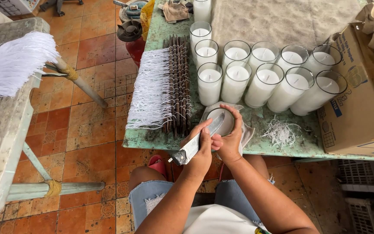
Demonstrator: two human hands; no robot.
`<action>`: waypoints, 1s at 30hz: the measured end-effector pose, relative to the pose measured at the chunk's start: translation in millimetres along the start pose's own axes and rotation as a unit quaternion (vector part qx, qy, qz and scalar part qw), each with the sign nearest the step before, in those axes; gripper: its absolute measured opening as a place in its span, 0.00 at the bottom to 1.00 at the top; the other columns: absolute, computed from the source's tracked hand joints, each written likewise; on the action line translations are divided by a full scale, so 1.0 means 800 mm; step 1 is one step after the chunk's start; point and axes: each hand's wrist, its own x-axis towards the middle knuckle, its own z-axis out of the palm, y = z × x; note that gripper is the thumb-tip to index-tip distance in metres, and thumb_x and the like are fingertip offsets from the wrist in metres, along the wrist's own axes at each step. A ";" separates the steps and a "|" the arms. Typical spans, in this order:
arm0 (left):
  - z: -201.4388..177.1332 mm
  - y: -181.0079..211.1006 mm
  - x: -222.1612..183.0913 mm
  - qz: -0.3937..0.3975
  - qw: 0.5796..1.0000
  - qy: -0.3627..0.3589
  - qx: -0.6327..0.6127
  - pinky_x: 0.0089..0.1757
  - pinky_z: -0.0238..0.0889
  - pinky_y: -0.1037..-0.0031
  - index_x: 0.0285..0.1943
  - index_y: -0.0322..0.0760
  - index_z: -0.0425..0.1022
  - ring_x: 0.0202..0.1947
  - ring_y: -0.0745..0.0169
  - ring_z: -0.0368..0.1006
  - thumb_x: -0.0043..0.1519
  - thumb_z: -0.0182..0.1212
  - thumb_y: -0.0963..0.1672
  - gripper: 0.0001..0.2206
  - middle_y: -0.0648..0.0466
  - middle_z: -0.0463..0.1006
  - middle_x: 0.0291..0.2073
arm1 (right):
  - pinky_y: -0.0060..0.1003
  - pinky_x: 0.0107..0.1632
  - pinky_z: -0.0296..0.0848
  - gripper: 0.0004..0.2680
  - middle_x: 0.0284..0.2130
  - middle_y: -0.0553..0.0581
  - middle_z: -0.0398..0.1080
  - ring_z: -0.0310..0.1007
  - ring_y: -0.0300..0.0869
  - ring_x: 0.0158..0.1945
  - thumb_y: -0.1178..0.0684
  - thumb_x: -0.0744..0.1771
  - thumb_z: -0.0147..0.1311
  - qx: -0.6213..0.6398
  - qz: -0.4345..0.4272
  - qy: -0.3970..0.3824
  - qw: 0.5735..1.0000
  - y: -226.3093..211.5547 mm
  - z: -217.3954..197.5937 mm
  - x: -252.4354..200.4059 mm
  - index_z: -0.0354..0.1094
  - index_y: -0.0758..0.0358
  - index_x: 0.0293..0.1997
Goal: Cleaning glass jars with a cloth and inserting candle wicks into them on a workbench.
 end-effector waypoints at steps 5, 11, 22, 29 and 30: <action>0.007 -0.001 -0.006 -0.013 1.000 -0.001 -0.009 0.25 0.79 0.76 0.56 0.26 0.77 0.22 0.58 0.80 0.68 0.46 0.40 0.14 0.36 0.82 0.25 | 0.40 0.69 0.55 0.34 0.56 0.59 0.70 0.64 0.47 0.65 0.47 0.55 0.78 0.017 0.009 -0.004 1.000 0.006 -0.002 0.000 0.60 0.62 0.65; 0.008 -0.001 -0.006 0.000 1.000 -0.007 0.006 0.25 0.79 0.77 0.55 0.27 0.77 0.22 0.60 0.80 0.68 0.47 0.39 0.14 0.37 0.82 0.25 | 0.41 0.68 0.56 0.34 0.57 0.59 0.69 0.64 0.47 0.65 0.47 0.55 0.77 0.011 0.009 -0.008 1.000 0.010 -0.005 -0.002 0.60 0.62 0.64; 0.007 -0.006 -0.007 0.016 1.000 -0.021 0.008 0.24 0.79 0.78 0.54 0.25 0.77 0.21 0.60 0.80 0.68 0.48 0.39 0.13 0.37 0.82 0.24 | 0.42 0.68 0.56 0.33 0.57 0.60 0.69 0.63 0.48 0.65 0.48 0.56 0.77 0.010 -0.007 -0.020 1.000 0.011 -0.007 0.000 0.60 0.63 0.64; 0.004 -0.011 -0.008 0.008 0.999 -0.037 -0.006 0.24 0.78 0.79 0.54 0.26 0.78 0.21 0.61 0.79 0.68 0.49 0.39 0.13 0.37 0.82 0.25 | 0.43 0.68 0.56 0.33 0.57 0.61 0.69 0.64 0.50 0.65 0.47 0.56 0.77 0.013 -0.014 -0.032 0.999 0.008 -0.008 0.004 0.60 0.64 0.64; 0.004 -0.014 -0.008 0.012 0.999 -0.036 -0.004 0.24 0.78 0.80 0.54 0.26 0.78 0.21 0.61 0.79 0.68 0.50 0.38 0.12 0.38 0.82 0.24 | 0.44 0.68 0.57 0.33 0.57 0.62 0.69 0.64 0.50 0.65 0.47 0.57 0.77 0.018 -0.012 -0.033 0.999 0.007 -0.009 0.005 0.60 0.64 0.64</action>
